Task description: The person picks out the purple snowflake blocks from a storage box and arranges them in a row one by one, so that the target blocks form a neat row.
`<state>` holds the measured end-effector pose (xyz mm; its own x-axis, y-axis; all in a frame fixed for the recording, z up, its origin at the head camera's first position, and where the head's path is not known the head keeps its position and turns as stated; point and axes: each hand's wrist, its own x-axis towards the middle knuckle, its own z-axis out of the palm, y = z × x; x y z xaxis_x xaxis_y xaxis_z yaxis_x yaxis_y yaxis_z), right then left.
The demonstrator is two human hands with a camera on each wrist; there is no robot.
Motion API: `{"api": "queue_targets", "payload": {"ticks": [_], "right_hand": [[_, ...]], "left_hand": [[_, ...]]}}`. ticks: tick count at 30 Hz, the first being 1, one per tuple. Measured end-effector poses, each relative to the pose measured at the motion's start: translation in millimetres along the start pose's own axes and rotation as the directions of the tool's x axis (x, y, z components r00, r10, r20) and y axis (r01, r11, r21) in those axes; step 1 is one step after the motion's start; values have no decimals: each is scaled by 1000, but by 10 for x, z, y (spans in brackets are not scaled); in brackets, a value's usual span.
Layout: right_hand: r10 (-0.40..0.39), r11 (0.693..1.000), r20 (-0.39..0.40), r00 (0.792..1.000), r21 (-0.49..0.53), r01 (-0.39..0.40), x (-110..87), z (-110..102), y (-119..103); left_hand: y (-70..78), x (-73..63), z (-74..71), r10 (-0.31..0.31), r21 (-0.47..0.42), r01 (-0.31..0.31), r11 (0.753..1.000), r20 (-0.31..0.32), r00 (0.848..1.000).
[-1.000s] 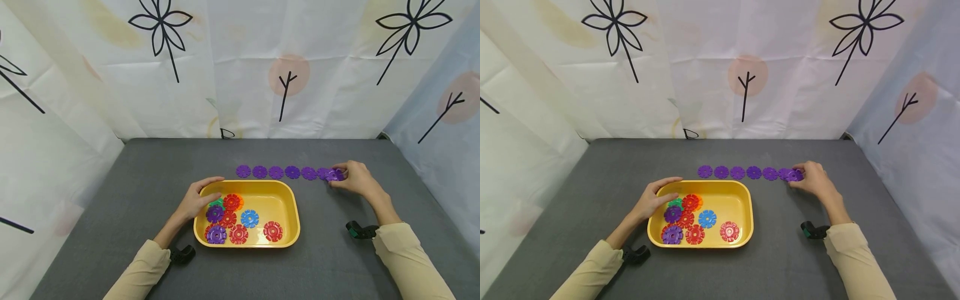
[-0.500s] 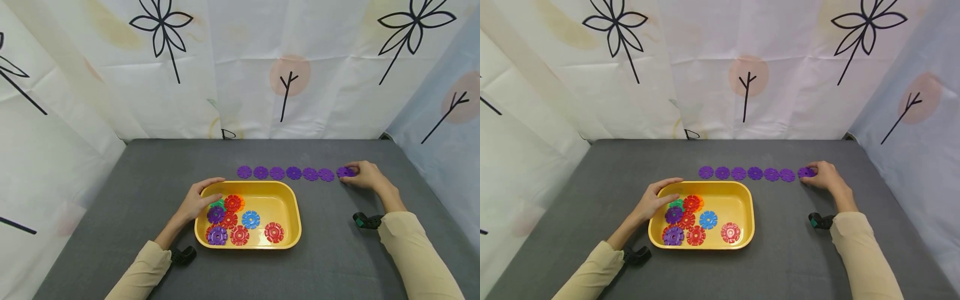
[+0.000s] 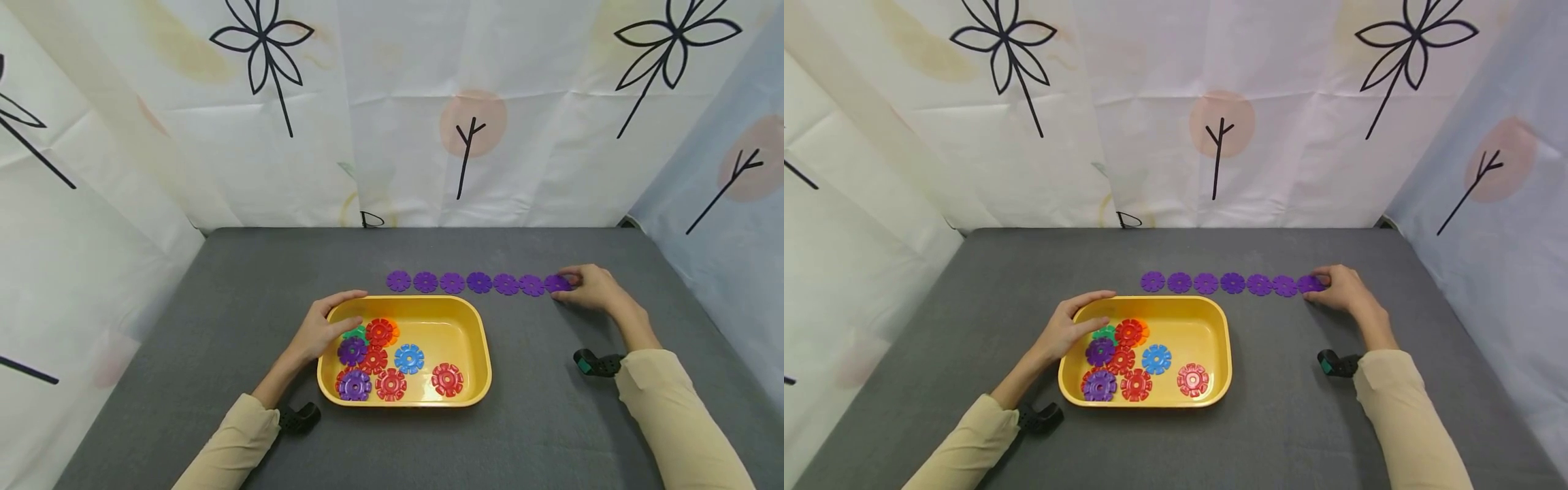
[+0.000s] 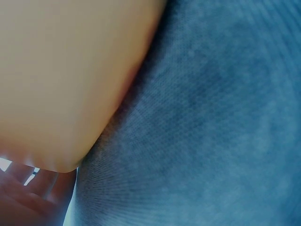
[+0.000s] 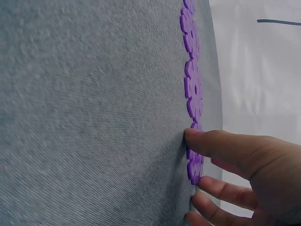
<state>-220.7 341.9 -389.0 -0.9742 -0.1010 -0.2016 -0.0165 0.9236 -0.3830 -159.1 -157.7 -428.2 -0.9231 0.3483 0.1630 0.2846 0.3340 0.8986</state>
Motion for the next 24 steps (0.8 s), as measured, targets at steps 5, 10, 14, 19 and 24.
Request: {"api": "queue_targets", "payload": {"ticks": [5,10,14,19,24], "right_hand": [[-23,999,-99,995,45,28,-74,21,-109],[-124,985,-196,973,95,145,-180,-9,-442],[-235,952,-248,940,136,274,-310,-22,-856],[-374,886,-275,886,175,429,-462,49,-1395],[-469,828,-220,856,228,512,-581,262,-1827]], "left_hand": [[0,4,7,-4,5,4,1000,1,1000],[3,12,4,-5,5,5,1000,-1,1000],[8,17,-1,2,-3,-2,1000,3,1000],[8,13,1,-1,-10,1,1000,3,1000],[1,5,2,-9,-10,9,1000,2,1000]]}}
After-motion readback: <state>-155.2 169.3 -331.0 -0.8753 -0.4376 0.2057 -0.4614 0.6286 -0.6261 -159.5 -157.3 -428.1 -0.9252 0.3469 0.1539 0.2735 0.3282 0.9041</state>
